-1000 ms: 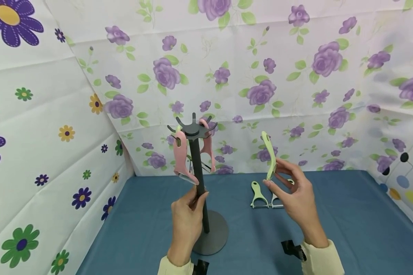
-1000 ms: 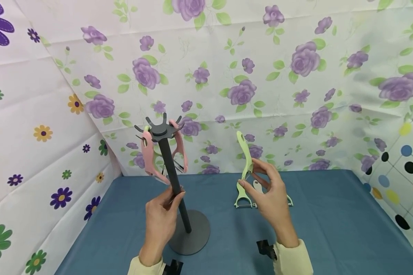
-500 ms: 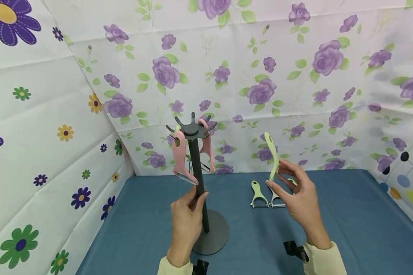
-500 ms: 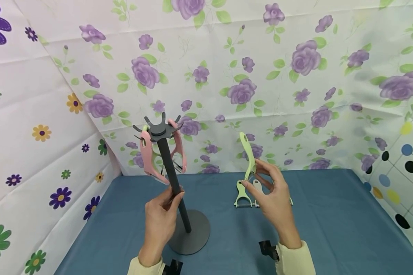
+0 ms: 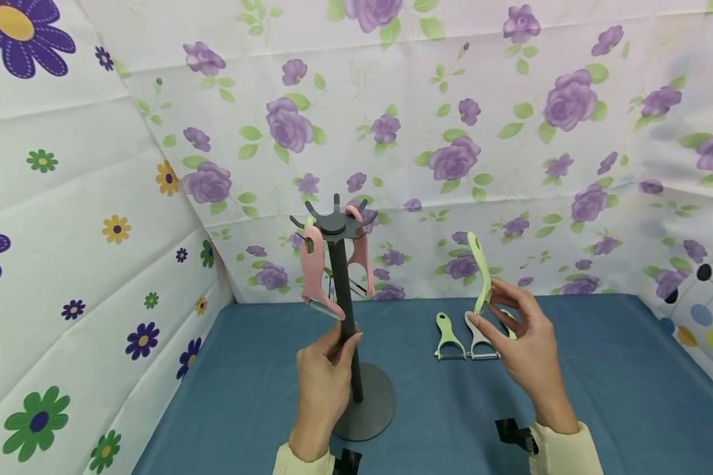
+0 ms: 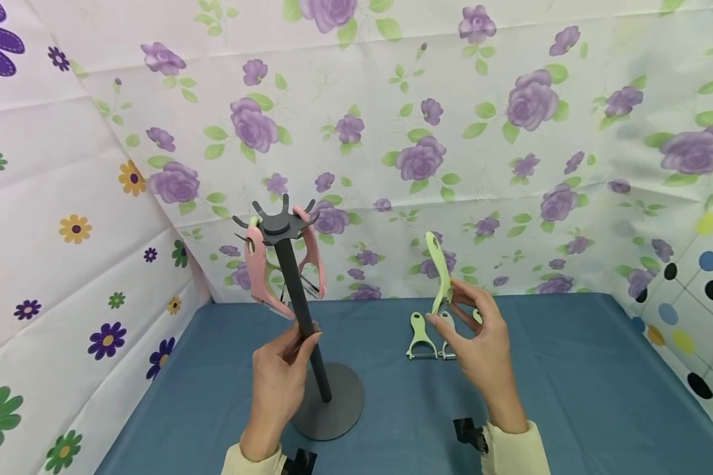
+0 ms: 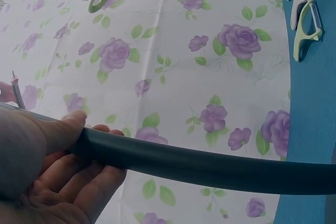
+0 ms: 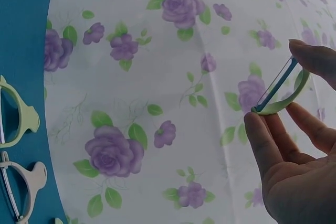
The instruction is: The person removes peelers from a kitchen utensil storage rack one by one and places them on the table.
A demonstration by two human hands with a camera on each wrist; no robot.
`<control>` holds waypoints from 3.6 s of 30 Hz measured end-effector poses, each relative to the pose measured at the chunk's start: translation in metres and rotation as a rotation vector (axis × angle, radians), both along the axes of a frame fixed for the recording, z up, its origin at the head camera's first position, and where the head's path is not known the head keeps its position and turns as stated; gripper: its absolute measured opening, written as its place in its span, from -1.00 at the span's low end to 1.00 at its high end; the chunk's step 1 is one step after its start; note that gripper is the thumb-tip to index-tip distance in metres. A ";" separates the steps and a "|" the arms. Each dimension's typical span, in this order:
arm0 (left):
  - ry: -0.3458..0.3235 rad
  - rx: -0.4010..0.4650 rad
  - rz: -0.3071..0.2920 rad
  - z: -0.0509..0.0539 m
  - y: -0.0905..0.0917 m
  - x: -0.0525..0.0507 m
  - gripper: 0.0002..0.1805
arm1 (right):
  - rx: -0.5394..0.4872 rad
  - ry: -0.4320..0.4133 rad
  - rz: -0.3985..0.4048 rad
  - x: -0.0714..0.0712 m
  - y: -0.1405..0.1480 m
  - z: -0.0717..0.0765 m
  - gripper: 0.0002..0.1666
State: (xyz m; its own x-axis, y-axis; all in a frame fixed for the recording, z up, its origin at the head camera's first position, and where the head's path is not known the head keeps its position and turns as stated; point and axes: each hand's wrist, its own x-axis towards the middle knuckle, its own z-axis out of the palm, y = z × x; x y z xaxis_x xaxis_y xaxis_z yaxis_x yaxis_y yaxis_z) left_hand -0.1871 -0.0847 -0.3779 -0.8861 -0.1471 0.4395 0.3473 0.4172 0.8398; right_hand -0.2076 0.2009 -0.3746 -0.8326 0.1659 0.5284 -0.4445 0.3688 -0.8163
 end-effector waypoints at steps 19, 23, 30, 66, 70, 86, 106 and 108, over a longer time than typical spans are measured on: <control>-0.020 0.003 -0.013 0.002 0.002 -0.001 -0.83 | 0.016 0.003 -0.048 -0.002 0.014 -0.003 -0.22; -0.014 -0.007 -0.026 0.003 0.003 -0.002 -0.83 | 0.011 -0.002 -0.056 -0.002 0.018 -0.004 -0.22; 0.002 -0.022 -0.028 0.001 0.000 -0.001 -0.81 | 0.027 -0.008 -0.062 -0.004 0.020 -0.006 -0.22; 0.028 -0.024 -0.060 0.000 -0.004 0.003 -0.80 | -0.009 -0.119 -0.231 -0.002 0.050 -0.008 -0.21; 0.025 -0.027 -0.058 0.000 -0.004 0.003 -0.80 | -0.021 -0.130 -0.248 -0.002 0.055 -0.008 -0.22; -0.009 -0.020 -0.041 -0.002 -0.007 0.010 -0.82 | -0.029 -0.171 -0.272 -0.004 0.063 -0.020 -0.23; 0.007 -0.014 -0.071 0.003 -0.003 0.005 -0.82 | -0.037 -0.243 -0.348 -0.010 0.074 -0.025 -0.25; 0.014 -0.013 -0.074 0.003 -0.003 0.005 -0.82 | -0.051 -0.251 -0.360 -0.010 0.075 -0.026 -0.25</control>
